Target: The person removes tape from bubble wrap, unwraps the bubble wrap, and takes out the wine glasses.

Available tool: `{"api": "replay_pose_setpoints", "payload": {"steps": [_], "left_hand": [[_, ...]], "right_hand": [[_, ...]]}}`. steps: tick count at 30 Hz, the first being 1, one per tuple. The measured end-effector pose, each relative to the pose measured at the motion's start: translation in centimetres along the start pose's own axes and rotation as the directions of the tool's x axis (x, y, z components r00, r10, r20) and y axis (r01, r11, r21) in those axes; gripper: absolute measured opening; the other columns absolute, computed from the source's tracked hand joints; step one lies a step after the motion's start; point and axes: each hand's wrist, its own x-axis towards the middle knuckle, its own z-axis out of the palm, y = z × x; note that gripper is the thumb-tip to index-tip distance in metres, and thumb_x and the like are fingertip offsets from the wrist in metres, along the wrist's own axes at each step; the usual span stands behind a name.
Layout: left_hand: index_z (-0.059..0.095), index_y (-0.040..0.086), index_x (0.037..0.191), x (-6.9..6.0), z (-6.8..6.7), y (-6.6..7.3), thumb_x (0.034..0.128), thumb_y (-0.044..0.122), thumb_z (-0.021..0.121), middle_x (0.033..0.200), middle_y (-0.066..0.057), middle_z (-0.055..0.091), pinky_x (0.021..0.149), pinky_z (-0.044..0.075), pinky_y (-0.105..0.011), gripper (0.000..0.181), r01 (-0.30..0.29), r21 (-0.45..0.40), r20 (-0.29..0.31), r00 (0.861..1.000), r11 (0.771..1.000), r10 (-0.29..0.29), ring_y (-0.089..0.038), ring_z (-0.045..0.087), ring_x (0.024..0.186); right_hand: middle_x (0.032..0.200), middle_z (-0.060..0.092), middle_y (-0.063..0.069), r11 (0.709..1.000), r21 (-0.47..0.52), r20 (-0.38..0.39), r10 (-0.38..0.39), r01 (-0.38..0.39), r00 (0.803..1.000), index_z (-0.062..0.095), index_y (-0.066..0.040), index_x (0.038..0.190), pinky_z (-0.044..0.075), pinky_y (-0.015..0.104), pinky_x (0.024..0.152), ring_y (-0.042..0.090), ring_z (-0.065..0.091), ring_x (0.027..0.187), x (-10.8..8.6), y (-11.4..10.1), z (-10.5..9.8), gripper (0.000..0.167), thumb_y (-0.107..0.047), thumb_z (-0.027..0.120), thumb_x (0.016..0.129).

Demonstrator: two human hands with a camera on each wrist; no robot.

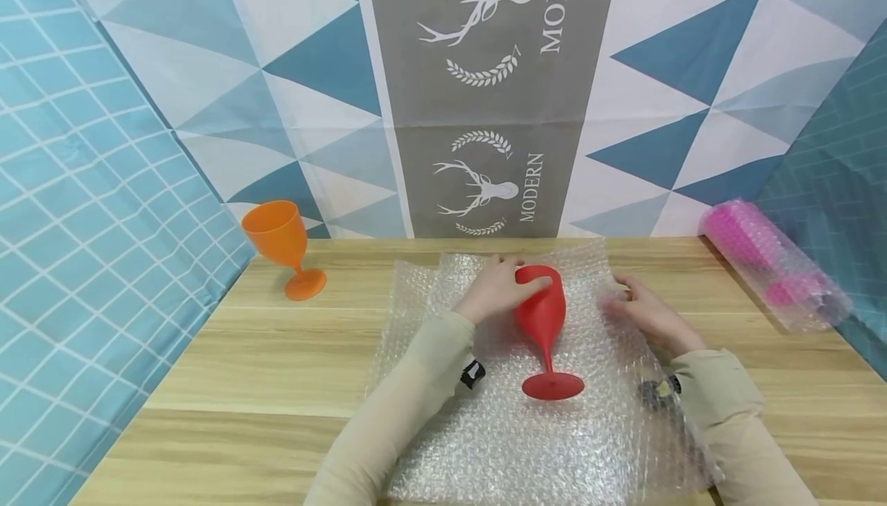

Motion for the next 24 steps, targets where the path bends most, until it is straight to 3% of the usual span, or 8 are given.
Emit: {"api": "replay_pose_setpoints", "payload": {"steps": [5, 15, 24], "left_hand": [[0.050, 0.013, 0.127, -0.3, 0.8, 0.2, 0.0791, 0.055, 0.057, 0.118, -0.007, 0.046, 0.077, 0.048, -0.030, 0.064, 0.034, -0.047, -0.006, 0.999, 0.998, -0.034, -0.019, 0.050, 0.099], [0.041, 0.006, 0.126, -0.4, 2.6, 0.6, 0.0758, 0.056, 0.060, 0.109, -0.007, 0.048, 0.067, 0.049, -0.025, 0.074, 0.074, -0.033, -0.048, 0.996, 0.997, -0.075, -0.018, 0.054, 0.089], [0.042, 0.016, 0.128, -0.3, 2.9, 0.5, 0.0781, 0.049, 0.061, 0.111, -0.006, 0.049, 0.066, 0.050, -0.026, 0.063, 0.058, -0.084, -0.061, 0.996, 0.995, -0.063, -0.019, 0.054, 0.091]], "right_hand": [[0.115, 0.041, 0.027, 1.000, -0.014, -0.006, -0.003, 0.003, 1.000, 0.003, 0.008, 0.141, 0.050, 0.028, 0.072, 0.014, 0.055, 0.084, 0.1, -0.1, 0.1, 0.071, -0.011, 0.049, 0.090], [0.118, 0.038, 0.029, 1.000, 0.023, 0.007, 0.010, -0.010, 1.000, 0.000, 0.006, 0.142, 0.052, 0.030, 0.073, 0.014, 0.056, 0.085, 0.2, 0.1, 0.3, 0.074, -0.012, 0.051, 0.091], [0.125, 0.033, 0.034, 1.000, -0.005, 0.013, 0.017, -0.017, 1.000, 0.000, 0.004, 0.142, 0.052, 0.030, 0.075, 0.017, 0.055, 0.088, 0.2, 0.3, 0.1, 0.075, -0.013, 0.051, 0.091]]}}
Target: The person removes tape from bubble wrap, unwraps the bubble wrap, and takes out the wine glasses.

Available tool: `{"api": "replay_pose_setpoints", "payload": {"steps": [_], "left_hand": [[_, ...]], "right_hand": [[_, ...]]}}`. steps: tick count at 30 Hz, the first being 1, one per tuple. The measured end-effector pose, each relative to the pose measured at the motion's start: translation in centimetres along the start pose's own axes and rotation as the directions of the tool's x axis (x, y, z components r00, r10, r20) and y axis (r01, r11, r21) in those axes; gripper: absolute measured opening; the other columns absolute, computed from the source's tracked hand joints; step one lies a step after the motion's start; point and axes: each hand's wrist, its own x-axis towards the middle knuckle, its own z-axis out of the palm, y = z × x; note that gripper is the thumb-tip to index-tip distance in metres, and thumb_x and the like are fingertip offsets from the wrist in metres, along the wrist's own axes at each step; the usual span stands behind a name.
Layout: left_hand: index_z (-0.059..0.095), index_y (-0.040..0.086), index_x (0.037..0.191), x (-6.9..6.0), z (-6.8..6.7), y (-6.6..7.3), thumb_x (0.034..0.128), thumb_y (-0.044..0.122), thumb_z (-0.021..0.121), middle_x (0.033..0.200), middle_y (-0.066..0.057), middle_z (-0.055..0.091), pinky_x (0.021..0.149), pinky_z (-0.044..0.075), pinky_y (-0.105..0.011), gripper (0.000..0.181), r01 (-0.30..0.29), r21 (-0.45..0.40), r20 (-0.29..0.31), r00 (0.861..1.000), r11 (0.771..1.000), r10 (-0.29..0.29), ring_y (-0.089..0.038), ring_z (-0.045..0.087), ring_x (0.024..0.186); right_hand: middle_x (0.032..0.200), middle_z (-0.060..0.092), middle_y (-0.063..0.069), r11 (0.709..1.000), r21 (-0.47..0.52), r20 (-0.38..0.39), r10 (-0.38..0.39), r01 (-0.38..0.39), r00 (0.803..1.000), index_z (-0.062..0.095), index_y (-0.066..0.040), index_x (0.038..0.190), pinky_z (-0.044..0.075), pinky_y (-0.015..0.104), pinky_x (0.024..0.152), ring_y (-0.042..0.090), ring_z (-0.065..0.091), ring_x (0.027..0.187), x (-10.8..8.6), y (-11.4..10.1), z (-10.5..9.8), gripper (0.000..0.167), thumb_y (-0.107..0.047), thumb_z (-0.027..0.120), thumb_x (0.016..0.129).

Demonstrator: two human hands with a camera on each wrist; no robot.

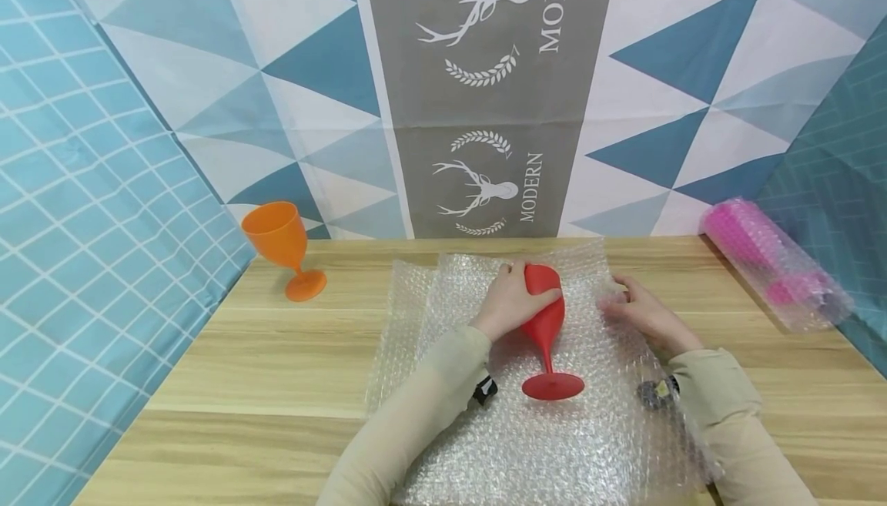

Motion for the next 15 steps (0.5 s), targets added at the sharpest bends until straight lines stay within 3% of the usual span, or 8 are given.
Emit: {"api": "replay_pose_setpoints", "payload": {"steps": [7, 15], "left_hand": [[0.044, 0.018, 0.128, -0.13, -0.21, 0.02, 0.0784, 0.048, 0.062, 0.112, -0.006, 0.049, 0.066, 0.049, -0.027, 0.060, -0.017, -0.019, -0.013, 1.000, 1.000, 0.016, -0.019, 0.054, 0.092], [0.046, 0.020, 0.128, -0.28, -0.96, -0.24, 0.0776, 0.045, 0.064, 0.117, -0.005, 0.049, 0.068, 0.050, -0.028, 0.059, -0.062, -0.070, -0.077, 0.995, 0.996, 0.056, -0.019, 0.054, 0.095]], "right_hand": [[0.121, 0.037, 0.034, 1.000, -0.023, -0.013, -0.005, 0.005, 1.000, 0.001, 0.006, 0.142, 0.051, 0.027, 0.072, 0.016, 0.055, 0.086, 0.03, -0.03, 0.12, 0.072, -0.004, 0.049, 0.089], [0.119, 0.038, 0.035, 0.997, -0.065, -0.012, -0.031, 0.030, 0.999, 0.003, 0.009, 0.140, 0.049, 0.026, 0.072, 0.017, 0.054, 0.086, -0.04, -0.04, 0.13, 0.070, -0.001, 0.048, 0.088]]}}
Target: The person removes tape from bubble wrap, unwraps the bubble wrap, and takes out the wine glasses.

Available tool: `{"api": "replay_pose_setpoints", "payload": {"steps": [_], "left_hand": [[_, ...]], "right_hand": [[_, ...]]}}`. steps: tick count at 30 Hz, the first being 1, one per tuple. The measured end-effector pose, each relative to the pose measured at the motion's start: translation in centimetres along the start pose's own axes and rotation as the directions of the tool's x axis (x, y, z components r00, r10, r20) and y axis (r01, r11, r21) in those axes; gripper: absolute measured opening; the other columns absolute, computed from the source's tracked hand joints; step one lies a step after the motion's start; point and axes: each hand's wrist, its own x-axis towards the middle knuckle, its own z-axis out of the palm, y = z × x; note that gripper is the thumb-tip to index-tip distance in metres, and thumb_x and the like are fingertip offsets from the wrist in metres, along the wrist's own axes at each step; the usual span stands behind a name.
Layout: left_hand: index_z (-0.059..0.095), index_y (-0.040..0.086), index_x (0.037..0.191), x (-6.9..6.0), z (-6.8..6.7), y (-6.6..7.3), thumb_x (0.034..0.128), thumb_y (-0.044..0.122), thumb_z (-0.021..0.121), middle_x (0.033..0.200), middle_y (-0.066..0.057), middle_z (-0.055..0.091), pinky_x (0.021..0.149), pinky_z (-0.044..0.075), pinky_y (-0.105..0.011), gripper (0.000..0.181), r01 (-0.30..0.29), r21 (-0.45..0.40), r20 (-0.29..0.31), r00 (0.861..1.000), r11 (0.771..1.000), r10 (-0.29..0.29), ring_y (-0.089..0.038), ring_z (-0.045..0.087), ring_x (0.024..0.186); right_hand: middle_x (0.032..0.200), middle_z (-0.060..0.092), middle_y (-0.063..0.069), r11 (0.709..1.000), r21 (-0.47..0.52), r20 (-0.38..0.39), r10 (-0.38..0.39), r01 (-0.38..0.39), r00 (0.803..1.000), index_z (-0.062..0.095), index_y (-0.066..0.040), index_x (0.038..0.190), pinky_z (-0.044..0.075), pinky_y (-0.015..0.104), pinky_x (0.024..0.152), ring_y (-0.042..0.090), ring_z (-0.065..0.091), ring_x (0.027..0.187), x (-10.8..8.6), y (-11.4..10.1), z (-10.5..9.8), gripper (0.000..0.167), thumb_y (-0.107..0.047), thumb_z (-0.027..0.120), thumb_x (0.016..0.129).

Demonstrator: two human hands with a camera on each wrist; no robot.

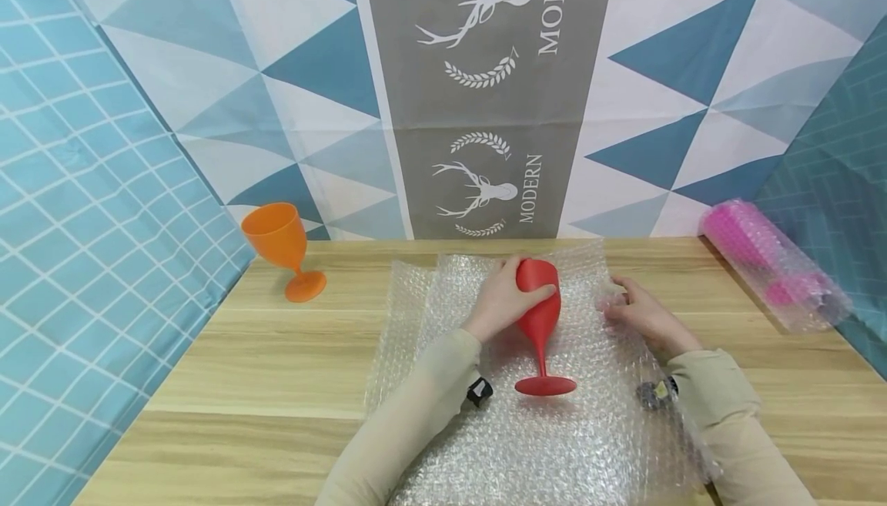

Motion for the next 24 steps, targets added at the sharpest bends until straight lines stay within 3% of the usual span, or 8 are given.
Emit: {"api": "replay_pose_setpoints", "payload": {"steps": [8, 12, 19, 24], "left_hand": [[0.044, 0.020, 0.129, -0.1, -1.7, 0.0, 0.0770, 0.042, 0.066, 0.118, -0.003, 0.048, 0.070, 0.052, -0.032, 0.060, -0.014, -0.012, -0.087, 0.996, 1.000, 0.013, -0.020, 0.053, 0.099], [0.045, 0.020, 0.128, -0.3, -2.5, -0.3, 0.0761, 0.039, 0.068, 0.118, -0.003, 0.048, 0.069, 0.053, -0.032, 0.060, -0.058, -0.050, -0.167, 0.985, 0.997, 0.049, -0.019, 0.052, 0.100], [0.046, 0.020, 0.127, -0.6, -4.0, -0.9, 0.0752, 0.034, 0.070, 0.115, -0.004, 0.047, 0.069, 0.054, -0.031, 0.058, -0.141, -0.068, -0.340, 0.934, 0.988, 0.110, -0.021, 0.050, 0.101], [0.046, 0.018, 0.127, -0.9, -5.2, -1.5, 0.0760, 0.030, 0.070, 0.117, -0.005, 0.046, 0.071, 0.055, -0.033, 0.058, -0.205, -0.035, -0.439, 0.882, 0.978, 0.170, -0.023, 0.051, 0.102]], "right_hand": [[0.112, 0.044, 0.031, 1.000, 0.014, 0.021, -0.016, 0.016, 1.000, 0.000, 0.011, 0.140, 0.051, 0.024, 0.070, 0.011, 0.055, 0.082, 0.1, 0.2, -0.1, 0.069, 0.001, 0.045, 0.089], [0.108, 0.046, 0.029, 0.999, 0.028, 0.020, -0.021, 0.020, 1.000, 0.000, 0.012, 0.139, 0.052, 0.024, 0.068, 0.008, 0.055, 0.079, 0.1, 0.2, 0.0, 0.069, 0.004, 0.045, 0.088], [0.108, 0.047, 0.030, 1.000, 0.018, 0.021, -0.009, 0.008, 1.000, -0.001, 0.012, 0.139, 0.052, 0.024, 0.068, 0.009, 0.056, 0.077, 0.1, 0.1, 0.1, 0.069, 0.004, 0.045, 0.088], [0.110, 0.045, 0.031, 1.000, 0.028, 0.031, -0.001, 0.000, 1.000, -0.003, 0.011, 0.139, 0.053, 0.026, 0.068, 0.010, 0.056, 0.078, 0.2, 0.0, 0.1, 0.069, 0.004, 0.043, 0.089]]}}
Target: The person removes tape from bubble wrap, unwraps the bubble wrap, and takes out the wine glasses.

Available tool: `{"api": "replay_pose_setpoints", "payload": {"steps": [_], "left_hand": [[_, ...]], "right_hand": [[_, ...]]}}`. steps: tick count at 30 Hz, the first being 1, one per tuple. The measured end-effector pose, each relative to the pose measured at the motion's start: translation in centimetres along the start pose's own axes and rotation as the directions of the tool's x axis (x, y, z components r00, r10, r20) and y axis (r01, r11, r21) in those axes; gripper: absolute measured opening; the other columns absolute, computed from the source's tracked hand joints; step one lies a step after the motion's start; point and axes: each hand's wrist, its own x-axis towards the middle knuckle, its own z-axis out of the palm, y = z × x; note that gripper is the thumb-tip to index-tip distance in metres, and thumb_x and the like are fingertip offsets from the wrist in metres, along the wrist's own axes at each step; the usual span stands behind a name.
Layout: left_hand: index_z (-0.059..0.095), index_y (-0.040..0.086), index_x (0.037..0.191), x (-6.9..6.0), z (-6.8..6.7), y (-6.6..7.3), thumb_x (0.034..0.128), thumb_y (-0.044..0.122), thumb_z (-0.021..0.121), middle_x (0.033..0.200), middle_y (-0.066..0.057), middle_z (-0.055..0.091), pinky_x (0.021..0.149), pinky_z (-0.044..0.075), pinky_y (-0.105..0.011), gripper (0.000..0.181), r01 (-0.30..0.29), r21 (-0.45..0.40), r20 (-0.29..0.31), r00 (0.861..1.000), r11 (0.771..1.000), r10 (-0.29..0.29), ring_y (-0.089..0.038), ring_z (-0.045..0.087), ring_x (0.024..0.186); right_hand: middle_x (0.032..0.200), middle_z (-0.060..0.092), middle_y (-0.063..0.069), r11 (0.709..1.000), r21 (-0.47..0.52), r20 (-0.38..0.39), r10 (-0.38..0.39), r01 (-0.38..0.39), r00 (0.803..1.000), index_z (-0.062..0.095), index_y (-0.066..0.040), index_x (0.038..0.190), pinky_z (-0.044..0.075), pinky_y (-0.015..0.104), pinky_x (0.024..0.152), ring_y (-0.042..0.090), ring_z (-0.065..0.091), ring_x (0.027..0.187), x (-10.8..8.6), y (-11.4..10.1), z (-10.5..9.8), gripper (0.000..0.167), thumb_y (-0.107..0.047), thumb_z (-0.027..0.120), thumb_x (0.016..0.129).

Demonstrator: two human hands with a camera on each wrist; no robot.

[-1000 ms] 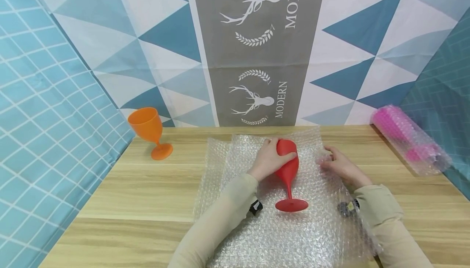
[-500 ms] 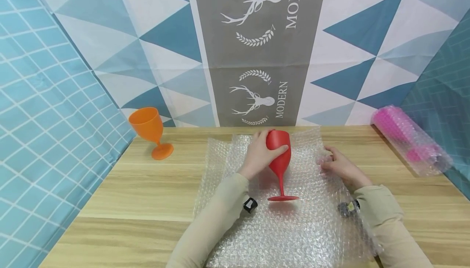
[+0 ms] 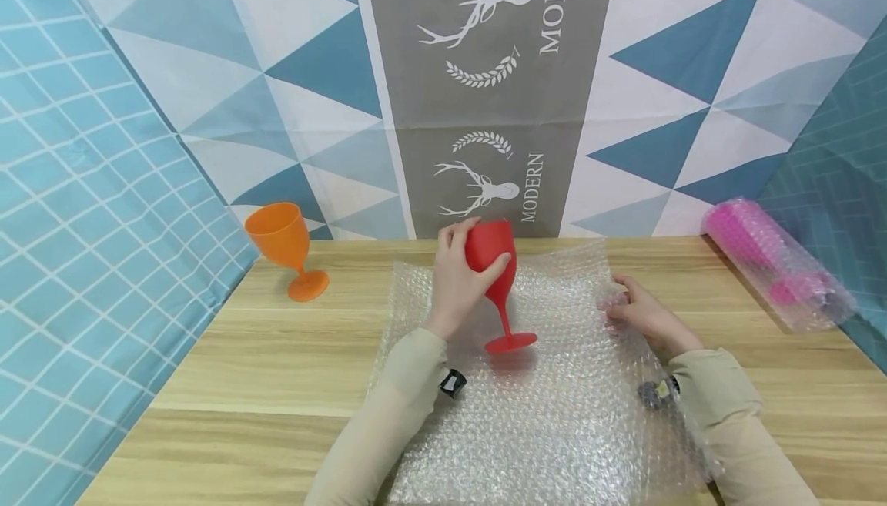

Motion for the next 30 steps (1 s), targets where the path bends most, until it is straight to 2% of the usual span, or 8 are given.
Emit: {"api": "replay_pose_setpoints", "payload": {"steps": [7, 16, 23, 27, 30], "left_hand": [[0.046, 0.018, 0.127, 0.4, -2.0, -0.8, 0.0762, 0.029, 0.071, 0.121, -0.005, 0.045, 0.075, 0.054, -0.034, 0.058, -0.084, 0.014, -0.122, 0.989, 0.996, 0.085, -0.022, 0.050, 0.107], [0.045, 0.016, 0.126, 0.6, -4.5, -2.6, 0.0755, 0.025, 0.072, 0.126, -0.008, 0.043, 0.079, 0.053, -0.037, 0.058, -0.191, 0.104, -0.253, 0.944, 0.976, 0.212, -0.022, 0.046, 0.113], [0.045, 0.017, 0.124, 0.9, -6.4, -3.5, 0.0743, 0.025, 0.074, 0.127, -0.007, 0.042, 0.080, 0.053, -0.039, 0.058, -0.176, 0.122, -0.325, 0.923, 0.977, 0.207, -0.020, 0.044, 0.116], [0.045, 0.014, 0.124, 1.1, -7.7, -4.1, 0.0743, 0.024, 0.074, 0.128, -0.009, 0.043, 0.082, 0.052, -0.042, 0.058, -0.188, 0.153, -0.365, 0.902, 0.970, 0.232, -0.021, 0.040, 0.120], [0.046, 0.015, 0.123, 1.1, -8.6, -4.7, 0.0745, 0.023, 0.073, 0.130, -0.008, 0.042, 0.084, 0.051, -0.043, 0.057, -0.175, 0.164, -0.388, 0.893, 0.971, 0.226, -0.019, 0.037, 0.123]], "right_hand": [[0.107, 0.045, 0.030, 1.000, -0.002, -0.001, -0.014, 0.014, 1.000, -0.003, 0.012, 0.139, 0.053, 0.026, 0.067, 0.010, 0.057, 0.075, 0.1, 0.0, 0.0, 0.069, 0.005, 0.043, 0.088], [0.105, 0.046, 0.028, 1.000, -0.007, -0.006, -0.011, 0.011, 1.000, -0.003, 0.012, 0.139, 0.053, 0.026, 0.066, 0.009, 0.057, 0.073, 0.1, 0.0, 0.1, 0.068, 0.006, 0.042, 0.088], [0.103, 0.049, 0.026, 1.000, 0.014, -0.013, -0.013, 0.013, 1.000, -0.002, 0.013, 0.138, 0.052, 0.025, 0.064, 0.009, 0.056, 0.071, 0.2, 0.0, 0.2, 0.070, 0.006, 0.045, 0.087], [0.106, 0.050, 0.027, 1.000, 0.000, -0.018, -0.017, 0.017, 1.000, -0.002, 0.013, 0.138, 0.052, 0.024, 0.065, 0.008, 0.056, 0.073, 0.1, 0.0, 0.2, 0.069, 0.005, 0.045, 0.087], [0.105, 0.051, 0.026, 1.000, -0.007, -0.019, -0.022, 0.022, 1.000, -0.001, 0.013, 0.138, 0.051, 0.023, 0.066, 0.008, 0.055, 0.075, 0.1, 0.1, 0.1, 0.069, 0.005, 0.045, 0.087]]}}
